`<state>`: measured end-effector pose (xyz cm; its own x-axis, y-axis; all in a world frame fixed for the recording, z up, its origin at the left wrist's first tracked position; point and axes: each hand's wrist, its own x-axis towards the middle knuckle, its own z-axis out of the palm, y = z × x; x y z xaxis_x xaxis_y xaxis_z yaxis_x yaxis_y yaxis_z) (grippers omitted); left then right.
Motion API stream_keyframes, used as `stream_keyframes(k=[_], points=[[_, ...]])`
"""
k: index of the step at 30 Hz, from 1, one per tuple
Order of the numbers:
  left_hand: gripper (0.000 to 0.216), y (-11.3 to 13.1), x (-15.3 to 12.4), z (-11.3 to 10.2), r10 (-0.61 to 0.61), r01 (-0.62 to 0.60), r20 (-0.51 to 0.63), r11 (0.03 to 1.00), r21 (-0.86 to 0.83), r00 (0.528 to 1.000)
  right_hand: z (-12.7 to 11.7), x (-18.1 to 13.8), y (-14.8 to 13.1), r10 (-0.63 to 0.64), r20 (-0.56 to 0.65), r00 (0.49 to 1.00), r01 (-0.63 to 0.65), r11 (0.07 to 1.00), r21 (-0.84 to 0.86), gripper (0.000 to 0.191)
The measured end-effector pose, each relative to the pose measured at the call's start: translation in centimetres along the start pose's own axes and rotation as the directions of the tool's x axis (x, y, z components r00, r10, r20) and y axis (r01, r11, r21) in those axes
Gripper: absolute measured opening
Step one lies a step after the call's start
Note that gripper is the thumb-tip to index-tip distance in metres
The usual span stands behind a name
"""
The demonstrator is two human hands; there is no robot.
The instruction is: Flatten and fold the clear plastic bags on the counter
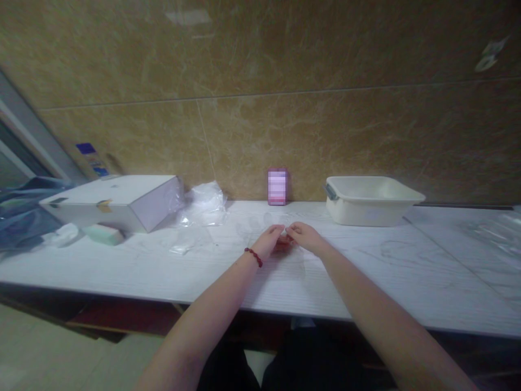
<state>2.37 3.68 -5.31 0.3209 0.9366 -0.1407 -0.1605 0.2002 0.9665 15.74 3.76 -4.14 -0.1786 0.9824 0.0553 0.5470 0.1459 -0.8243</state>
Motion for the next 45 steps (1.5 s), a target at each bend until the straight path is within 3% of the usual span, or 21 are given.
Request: stream_keyframes(k=[3, 6, 10, 12, 15, 20, 27, 35, 41, 45], points=[[0.029, -0.4, 0.4, -0.5, 0.006, -0.002, -0.050, 0.997, 0.079, 0.999, 0.0, 0.1, -0.1, 0.059, 0.087, 0.994, -0.078, 0.968, 0.238, 0.022], [0.035, -1.0, 0.8, -1.2, 0.052, -0.028, -0.085, 0.964, 0.264, 0.995, -0.7, 0.2, 0.1, 0.079, 0.082, 0.993, -0.097, 0.966, 0.238, 0.018], [0.030, -1.0, 1.0, -1.9, 0.121, -0.083, -0.049, 0.877, 0.473, 0.991, -2.5, 0.1, 0.9, -0.071, 0.021, 0.997, 0.074, 0.983, -0.168, 0.015], [0.030, -0.6, 0.8, -2.0, 0.119, -0.080, -0.043, 0.855, 0.513, 0.992, -3.3, 0.0, 1.3, -0.152, 0.083, 0.985, 0.172, 0.907, -0.384, 0.016], [0.038, 0.1, 0.3, -2.2, 0.097, -0.051, -0.056, 0.837, 0.544, 0.994, -3.8, -0.3, 1.5, -0.175, 0.216, 0.961, 0.262, 0.826, -0.499, 0.020], [0.044, 0.8, -0.2, -2.6, 0.131, -0.051, -0.084, 0.782, 0.621, 0.988, -3.8, -0.5, 1.5, -0.162, 0.295, 0.942, 0.293, 0.827, -0.480, 0.030], [0.037, 0.2, 0.6, -3.4, 0.137, -0.075, -0.054, 0.786, 0.614, 0.989, -3.7, -0.8, 1.2, -0.203, 0.256, 0.945, 0.306, 0.826, -0.473, 0.030], [0.034, -0.1, 0.9, -4.0, 0.125, -0.072, -0.028, 0.721, 0.689, 0.992, -3.7, -0.7, 1.6, -0.183, 0.342, 0.922, 0.338, 0.814, -0.473, 0.037], [0.033, -0.1, 0.9, -4.0, 0.124, -0.088, -0.004, 0.732, 0.676, 0.992, -3.8, -0.9, 0.9, -0.180, 0.318, 0.931, 0.325, 0.806, -0.495, 0.033], [0.028, -0.2, 0.9, -4.2, 0.166, -0.132, 0.022, 0.689, 0.713, 0.986, -3.8, -0.9, 1.0, -0.166, 0.331, 0.929, 0.320, 0.811, -0.491, 0.034]])
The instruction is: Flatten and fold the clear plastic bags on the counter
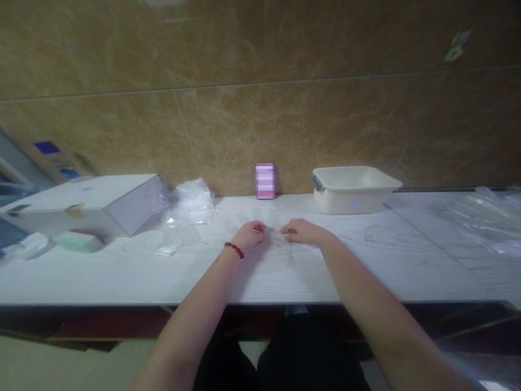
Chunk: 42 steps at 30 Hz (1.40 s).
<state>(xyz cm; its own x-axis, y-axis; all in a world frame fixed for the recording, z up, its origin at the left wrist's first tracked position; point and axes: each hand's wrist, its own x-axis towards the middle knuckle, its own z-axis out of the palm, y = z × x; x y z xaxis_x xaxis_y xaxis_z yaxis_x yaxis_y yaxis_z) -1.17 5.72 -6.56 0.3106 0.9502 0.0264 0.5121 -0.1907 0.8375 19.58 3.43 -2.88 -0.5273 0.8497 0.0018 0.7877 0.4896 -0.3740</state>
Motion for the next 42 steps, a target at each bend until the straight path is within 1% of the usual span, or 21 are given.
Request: stream_keyframes(k=[4, 7, 10, 12, 13, 14, 16, 18, 19, 20, 24, 27, 28, 29, 30, 31, 32, 33, 34, 37, 42], points=[[0.020, 0.1, -0.2, -0.4, 0.055, -0.056, 0.012, 0.993, 0.104, 0.998, 0.1, 0.1, 0.3, -0.001, 0.037, 0.999, 0.000, 1.000, 0.007, 0.038], [0.013, 0.5, -0.4, -1.2, 0.063, -0.066, 0.023, 0.973, 0.222, 0.998, 0.2, 0.1, 0.4, 0.000, 0.044, 0.999, -0.001, 1.000, 0.021, 0.040], [0.012, 1.2, -0.7, -2.0, 0.052, -0.037, -0.035, 0.942, 0.334, 0.998, 0.1, 0.0, 0.5, 0.007, 0.056, 0.998, -0.009, 0.999, 0.045, 0.044], [0.016, 1.8, -0.9, -2.2, 0.116, -0.086, -0.057, 0.917, 0.388, 0.992, 0.0, -0.1, 0.5, 0.019, 0.066, 0.998, -0.023, 0.998, 0.058, 0.046], [0.020, 2.1, -1.1, -2.1, 0.175, -0.153, -0.019, 0.902, 0.403, 0.984, 0.0, -0.1, 0.5, 0.021, 0.073, 0.997, -0.026, 0.998, 0.064, 0.046], [0.023, 2.4, -1.3, -1.9, 0.240, -0.241, 0.054, 0.881, 0.407, 0.969, 0.0, -0.2, 0.5, 0.019, 0.084, 0.996, -0.024, 0.997, 0.067, 0.047], [0.028, 2.7, -1.8, -1.5, 0.341, -0.414, 0.247, 0.830, 0.375, 0.907, -0.1, -0.2, 0.5, 0.005, 0.100, 0.995, -0.012, 0.998, 0.069, 0.047], [0.031, 2.7, -2.4, -1.3, 0.388, -0.517, 0.387, 0.793, 0.322, 0.836, -0.1, -0.3, 0.5, -0.002, 0.104, 0.995, -0.005, 0.998, 0.065, 0.048], [0.032, 2.6, -2.7, -1.4, 0.392, -0.535, 0.421, 0.786, 0.308, 0.818, -0.1, -0.3, 0.5, -0.001, 0.101, 0.995, -0.006, 0.998, 0.062, 0.049], [0.032, 2.5, -2.9, -1.6, 0.385, -0.536, 0.437, 0.787, 0.305, 0.813, -0.1, -0.2, 0.6, 0.000, 0.095, 0.996, -0.006, 0.998, 0.060, 0.050], [0.032, 1.8, -3.2, -3.4, 0.294, -0.472, 0.465, 0.818, 0.330, 0.835, -0.2, -0.1, 0.8, 0.012, 0.113, 0.993, -0.016, 0.999, 0.034, 0.053], [0.027, 1.2, -2.8, -4.7, 0.250, -0.426, 0.471, 0.848, 0.315, 0.846, -0.4, -0.3, 1.0, 0.024, 0.134, 0.991, -0.029, 0.999, 0.032, 0.056], [0.025, 0.9, -2.5, -5.1, 0.247, -0.404, 0.445, 0.862, 0.305, 0.861, -0.5, -0.4, 1.0, 0.020, 0.137, 0.990, -0.026, 0.999, 0.040, 0.057], [0.024, 0.6, -2.1, -5.5, 0.243, -0.373, 0.386, 0.876, 0.306, 0.890, -0.6, -0.5, 1.1, 0.015, 0.143, 0.990, -0.022, 0.999, 0.047, 0.059], [0.024, 0.3, -1.7, -6.1, 0.231, -0.327, 0.298, 0.886, 0.328, 0.926, -0.8, -0.6, 1.1, 0.012, 0.147, 0.989, -0.020, 0.998, 0.051, 0.060], [0.025, -0.1, -1.2, -6.7, 0.207, -0.260, 0.177, 0.891, 0.371, 0.962, -0.9, -0.7, 1.1, 0.017, 0.148, 0.989, -0.025, 0.998, 0.052, 0.060], [0.026, -0.5, -0.6, -7.3, 0.171, -0.174, 0.046, 0.883, 0.436, 0.984, -1.0, -0.8, 1.0, 0.028, 0.145, 0.989, -0.035, 0.998, 0.051, 0.059], [0.026, -0.8, -0.1, -8.0, 0.118, -0.071, -0.060, 0.855, 0.514, 0.991, -1.1, -0.9, 1.0, 0.042, 0.137, 0.990, -0.049, 0.998, 0.048, 0.058], [0.025, -1.2, 0.4, -8.7, 0.058, 0.032, -0.136, 0.815, 0.579, 0.989, -1.1, -0.9, 0.9, 0.055, 0.121, 0.991, -0.061, 0.997, 0.046, 0.055], [0.027, -2.3, 1.3, -10.2, -0.032, 0.167, -0.221, 0.761, 0.627, 0.975, -0.9, -0.5, 0.7, 0.074, 0.045, 0.996, -0.076, 0.996, 0.040, 0.047], [0.040, -4.2, 1.1, -10.3, -0.088, 0.252, -0.278, 0.727, 0.639, 0.957, -0.3, 0.5, 0.5, 0.102, -0.149, 0.984, -0.099, 0.995, 0.028, 0.030]])
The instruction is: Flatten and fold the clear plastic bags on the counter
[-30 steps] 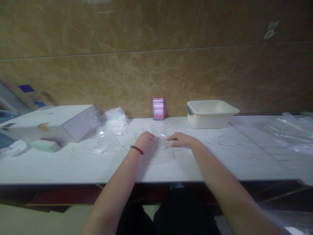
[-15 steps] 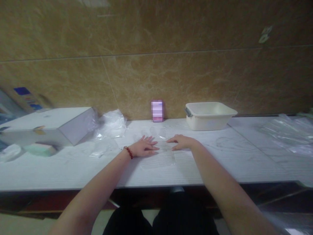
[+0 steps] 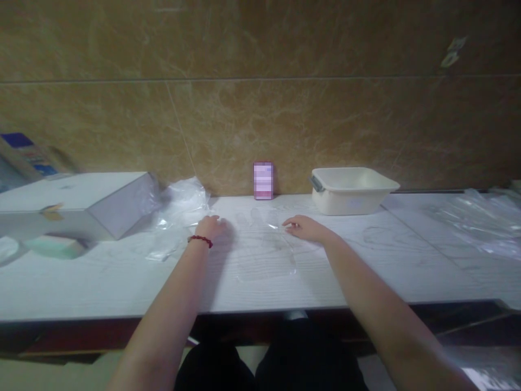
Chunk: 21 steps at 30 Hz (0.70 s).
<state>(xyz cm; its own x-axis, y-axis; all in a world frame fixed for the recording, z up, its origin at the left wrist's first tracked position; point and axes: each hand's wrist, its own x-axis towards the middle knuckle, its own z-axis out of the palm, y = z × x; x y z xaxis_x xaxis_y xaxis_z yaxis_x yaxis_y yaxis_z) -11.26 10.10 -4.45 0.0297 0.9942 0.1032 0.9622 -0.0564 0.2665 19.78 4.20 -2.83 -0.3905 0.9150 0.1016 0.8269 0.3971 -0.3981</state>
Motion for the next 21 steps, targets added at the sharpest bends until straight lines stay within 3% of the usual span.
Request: stream_keyframes(k=[6, 11, 15, 21], points=[[0.045, -0.8, -0.1, 0.5, -0.025, 0.024, -0.030, 1.000, -0.004, 0.999, -0.3, 1.6, -2.1, -0.034, -0.130, 0.991, 0.031, 0.999, -0.019, 0.024], [0.044, -0.6, 0.2, 0.9, -0.038, 0.038, 0.007, 0.999, 0.024, 0.999, -0.4, 4.8, -5.5, -0.154, -0.051, 0.987, 0.151, 0.986, -0.065, 0.022], [0.029, 0.0, 0.1, 1.2, -0.011, 0.009, 0.031, 0.999, 0.044, 0.999, 0.7, 7.9, -7.8, -0.222, 0.009, 0.975, 0.222, 0.970, -0.095, 0.021], [0.022, 0.9, -0.5, 0.6, 0.036, -0.046, -0.071, 0.989, -0.141, 0.997, 3.2, 11.6, -10.1, -0.154, 0.112, 0.982, 0.158, 0.987, -0.037, 0.031]])
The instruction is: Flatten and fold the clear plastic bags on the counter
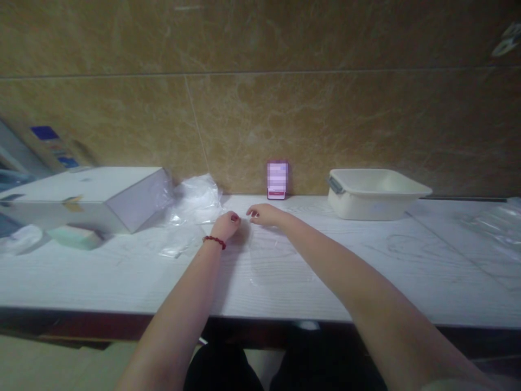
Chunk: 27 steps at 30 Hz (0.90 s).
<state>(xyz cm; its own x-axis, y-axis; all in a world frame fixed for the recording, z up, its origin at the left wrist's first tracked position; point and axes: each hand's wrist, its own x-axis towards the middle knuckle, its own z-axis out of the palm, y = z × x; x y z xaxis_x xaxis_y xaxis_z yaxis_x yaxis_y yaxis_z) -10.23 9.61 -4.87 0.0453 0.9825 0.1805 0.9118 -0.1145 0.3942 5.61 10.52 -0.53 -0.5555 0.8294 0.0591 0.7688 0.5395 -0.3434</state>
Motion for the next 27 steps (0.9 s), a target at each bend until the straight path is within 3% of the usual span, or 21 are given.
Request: stream_keyframes(k=[6, 11, 14, 18, 23, 27], points=[[0.014, 0.2, -0.1, -0.1, -0.056, 0.050, -0.016, 0.963, -0.266, 0.998, 1.6, 2.2, -0.1, -0.032, 0.094, 0.995, 0.017, 0.988, 0.155, 0.054], [0.033, 0.6, -0.6, -0.6, -0.146, 0.189, 0.120, 0.802, -0.567, 0.982, 1.5, 2.3, -0.2, -0.102, 0.061, 0.993, 0.093, 0.986, 0.136, 0.039], [0.049, 0.6, -1.2, -1.1, -0.091, 0.204, 0.258, 0.867, -0.455, 0.962, 1.1, 1.6, -0.3, -0.168, 0.022, 0.986, 0.164, 0.980, 0.116, 0.027], [0.045, 0.1, -1.7, -1.6, 0.047, 0.047, 0.378, 0.970, -0.237, 0.925, 0.7, -0.1, 0.1, -0.210, 0.015, 0.978, 0.206, 0.970, 0.130, 0.021], [0.034, 0.3, -2.1, -1.5, 0.123, -0.121, 0.382, 0.992, -0.030, 0.916, 1.4, -2.6, 1.6, -0.148, -0.081, 0.986, 0.156, 0.981, 0.112, 0.018], [0.029, 1.2, -2.4, -0.8, 0.135, -0.174, 0.328, 0.980, 0.092, 0.935, 2.0, -4.0, 2.5, -0.117, -0.146, 0.982, 0.130, 0.988, 0.088, 0.017]])
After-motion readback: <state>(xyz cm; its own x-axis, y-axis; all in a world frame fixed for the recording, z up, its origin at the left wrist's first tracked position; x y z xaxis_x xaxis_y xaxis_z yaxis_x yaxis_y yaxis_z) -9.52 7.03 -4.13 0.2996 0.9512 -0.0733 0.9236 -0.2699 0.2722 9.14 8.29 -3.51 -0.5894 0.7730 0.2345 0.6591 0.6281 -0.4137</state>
